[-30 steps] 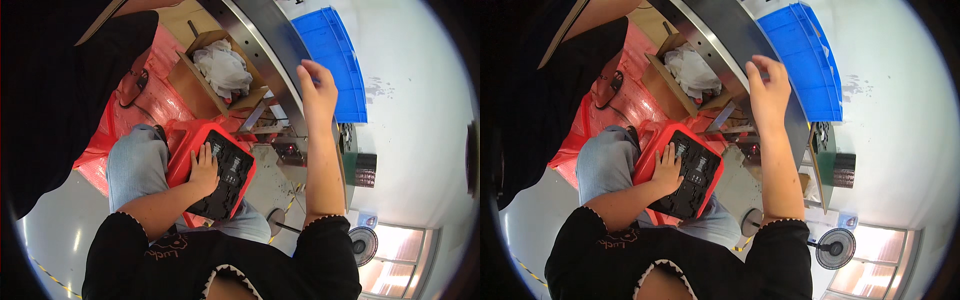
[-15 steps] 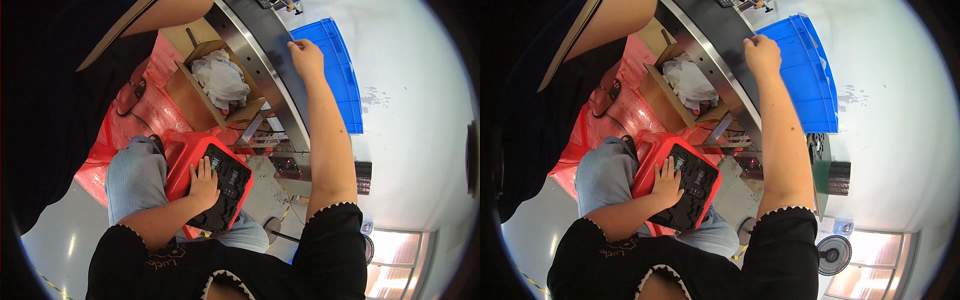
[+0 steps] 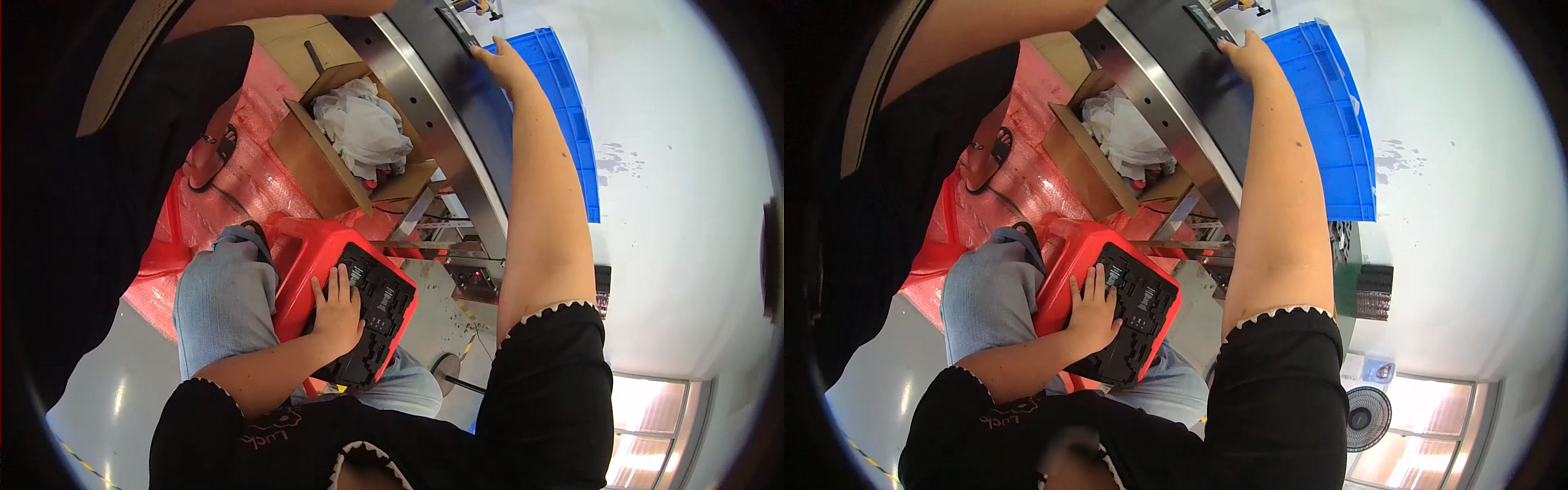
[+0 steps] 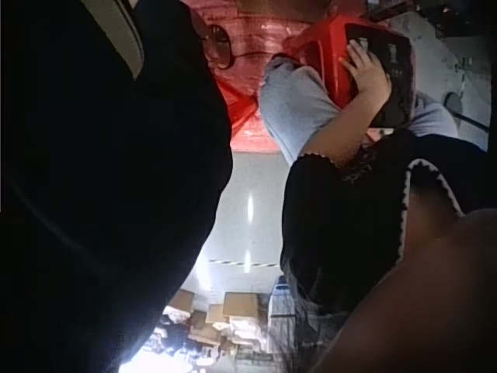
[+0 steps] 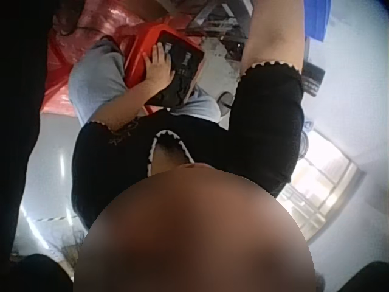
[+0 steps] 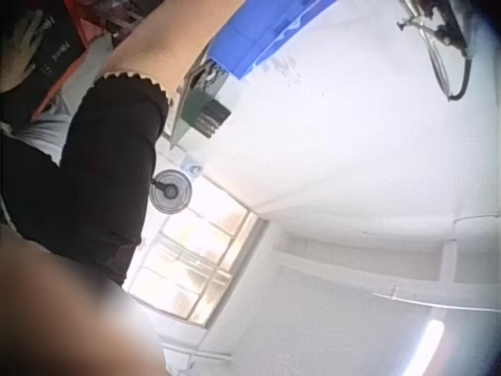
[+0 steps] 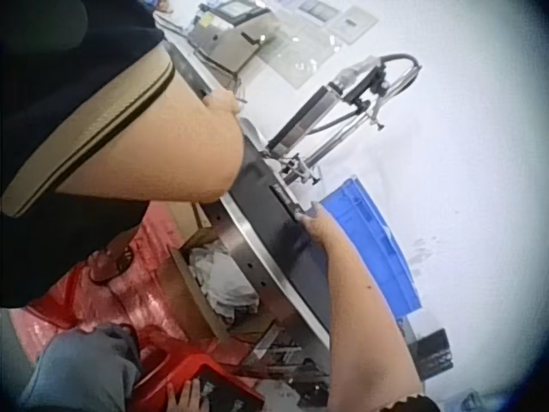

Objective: Assembling electronic components by placing them into a plastic housing and managing parts from a conveyor belt.

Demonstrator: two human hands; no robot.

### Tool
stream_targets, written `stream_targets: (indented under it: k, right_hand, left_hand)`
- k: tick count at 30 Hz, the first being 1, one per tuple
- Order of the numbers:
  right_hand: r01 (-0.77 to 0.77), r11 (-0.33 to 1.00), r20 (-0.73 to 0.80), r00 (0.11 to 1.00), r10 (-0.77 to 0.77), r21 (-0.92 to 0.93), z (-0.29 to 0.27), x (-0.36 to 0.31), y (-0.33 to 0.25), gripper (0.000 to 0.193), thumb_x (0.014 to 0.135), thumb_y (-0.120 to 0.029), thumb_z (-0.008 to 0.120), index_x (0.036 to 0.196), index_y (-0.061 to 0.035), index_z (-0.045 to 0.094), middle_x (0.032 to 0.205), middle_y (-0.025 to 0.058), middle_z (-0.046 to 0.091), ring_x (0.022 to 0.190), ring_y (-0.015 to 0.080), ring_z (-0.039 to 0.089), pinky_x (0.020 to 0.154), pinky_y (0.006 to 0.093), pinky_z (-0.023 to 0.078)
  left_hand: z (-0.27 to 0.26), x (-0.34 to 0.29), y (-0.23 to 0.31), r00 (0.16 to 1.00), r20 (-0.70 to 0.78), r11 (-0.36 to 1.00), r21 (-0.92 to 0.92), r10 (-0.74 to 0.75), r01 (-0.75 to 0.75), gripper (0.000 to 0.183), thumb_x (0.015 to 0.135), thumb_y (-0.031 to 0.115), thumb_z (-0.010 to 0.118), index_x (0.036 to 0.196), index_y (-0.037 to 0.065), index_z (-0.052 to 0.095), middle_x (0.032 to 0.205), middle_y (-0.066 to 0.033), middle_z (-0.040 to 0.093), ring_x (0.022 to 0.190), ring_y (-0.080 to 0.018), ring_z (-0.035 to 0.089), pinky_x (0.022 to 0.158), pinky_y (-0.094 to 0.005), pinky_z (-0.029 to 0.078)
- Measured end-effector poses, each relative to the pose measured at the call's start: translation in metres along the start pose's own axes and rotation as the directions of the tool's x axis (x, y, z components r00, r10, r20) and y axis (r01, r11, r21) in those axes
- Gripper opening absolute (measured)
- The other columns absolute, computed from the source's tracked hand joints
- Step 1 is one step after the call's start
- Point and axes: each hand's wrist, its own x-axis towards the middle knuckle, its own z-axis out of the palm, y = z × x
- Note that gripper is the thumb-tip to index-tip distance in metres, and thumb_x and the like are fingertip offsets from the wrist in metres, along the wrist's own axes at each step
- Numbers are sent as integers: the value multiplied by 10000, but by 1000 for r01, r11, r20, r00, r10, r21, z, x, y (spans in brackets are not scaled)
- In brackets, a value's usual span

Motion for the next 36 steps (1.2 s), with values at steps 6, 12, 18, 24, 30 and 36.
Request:
stream_targets:
  k: [6,12,18,24,30,36]
  right_hand:
    - [-88,988,33,995,93,-125,-16,-11,-3,651,686,-367,769,1093,104,578,1091,270,603,1013,347,600,861,388,461]
    - [-91,994,-66,994,88,-58,-29,-55,15,262,648,-247,791,747,-34,674,589,19,580,527,108,524,507,260,387]
    - [-139,900,-131,969,210,414,-42,-191,-42,221,724,-226,752,716,-44,627,551,-3,530,473,78,467,451,231,335]
    - [-417,492,347,909,232,764,-45,-281,-57,171,795,-172,707,764,-58,582,595,-10,533,462,71,470,430,206,342]
    - [-628,252,603,778,176,736,-12,-358,-39,138,879,-178,615,837,-52,576,689,26,582,559,105,542,486,226,409]
    - [-865,-158,867,434,245,477,73,-483,-24,163,898,-181,579,990,-48,554,834,94,648,722,188,640,561,269,487]
  left_hand:
    - [2,-2,-3,1000,-8,1000,12,-3,3,645,781,373,622,1276,-12,468,1443,-324,117,1367,-428,119,1044,-663,82]
    - [1,0,-1,1000,-2,1000,-9,0,0,646,788,370,613,1287,-10,459,1450,-311,118,1369,-423,116,1045,-662,81]
    - [2,1,2,1000,-9,1000,0,2,-2,644,789,376,613,1289,2,456,1465,-269,143,1371,-386,145,1058,-638,111]
    - [9,-1,-1,1000,4,997,77,-25,24,645,796,393,605,1309,33,448,1474,-260,131,1373,-373,152,1060,-629,122]
    - [19,10,-14,988,-151,999,8,-37,39,496,854,280,539,1276,31,455,1413,-238,288,1324,-383,256,1037,-623,206]
    - [-21,28,-26,974,-114,980,-48,-197,193,442,872,279,527,1223,18,463,1330,-226,393,1295,-382,315,1016,-608,268]
